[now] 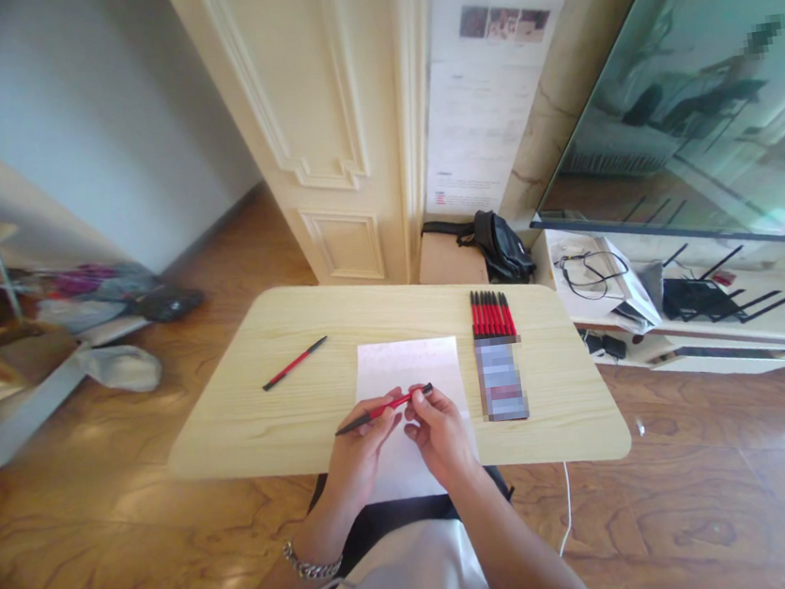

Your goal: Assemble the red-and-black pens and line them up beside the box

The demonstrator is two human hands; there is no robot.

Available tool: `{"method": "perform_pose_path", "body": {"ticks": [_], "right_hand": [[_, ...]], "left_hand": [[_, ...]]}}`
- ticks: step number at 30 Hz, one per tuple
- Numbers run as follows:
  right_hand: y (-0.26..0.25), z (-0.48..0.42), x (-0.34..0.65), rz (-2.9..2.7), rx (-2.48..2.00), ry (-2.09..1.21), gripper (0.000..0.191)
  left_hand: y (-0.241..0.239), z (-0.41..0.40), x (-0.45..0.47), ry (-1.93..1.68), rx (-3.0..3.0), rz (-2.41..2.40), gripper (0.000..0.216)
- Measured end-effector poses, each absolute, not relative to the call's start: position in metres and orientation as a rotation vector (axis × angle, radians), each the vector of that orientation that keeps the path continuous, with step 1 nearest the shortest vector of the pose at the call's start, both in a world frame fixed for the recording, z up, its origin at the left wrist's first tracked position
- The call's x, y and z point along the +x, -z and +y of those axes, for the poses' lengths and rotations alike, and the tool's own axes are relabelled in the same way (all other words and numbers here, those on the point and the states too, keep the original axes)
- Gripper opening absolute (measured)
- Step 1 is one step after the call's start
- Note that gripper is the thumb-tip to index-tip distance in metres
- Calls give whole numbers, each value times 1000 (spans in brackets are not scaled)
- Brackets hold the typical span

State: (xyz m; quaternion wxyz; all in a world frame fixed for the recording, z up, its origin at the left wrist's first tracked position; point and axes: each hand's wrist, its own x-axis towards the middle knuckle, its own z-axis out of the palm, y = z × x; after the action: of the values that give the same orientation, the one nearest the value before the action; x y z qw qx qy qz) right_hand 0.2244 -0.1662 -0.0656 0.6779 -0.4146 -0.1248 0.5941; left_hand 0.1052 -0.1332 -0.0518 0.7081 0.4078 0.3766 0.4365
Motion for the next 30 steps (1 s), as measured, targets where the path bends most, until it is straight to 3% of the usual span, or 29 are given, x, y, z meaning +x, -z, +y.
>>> {"method": "perform_pose_path", "body": {"ticks": [6,9,13,30], "right_hand": [[54,-151,258,-184,-830,-1212,22],[50,-148,277,-204,-778,-1179,22],[51,-146,291,-214,-807,-1209,37],[54,-139,301,-150,-714,-1206,26]], "left_hand": [[51,-140,103,-865,828,829,49],[53,-140,100,-873,796,867,46],[54,-137,98,-908,805,929,44],[57,-134,96,-935,866,988,35]]}}
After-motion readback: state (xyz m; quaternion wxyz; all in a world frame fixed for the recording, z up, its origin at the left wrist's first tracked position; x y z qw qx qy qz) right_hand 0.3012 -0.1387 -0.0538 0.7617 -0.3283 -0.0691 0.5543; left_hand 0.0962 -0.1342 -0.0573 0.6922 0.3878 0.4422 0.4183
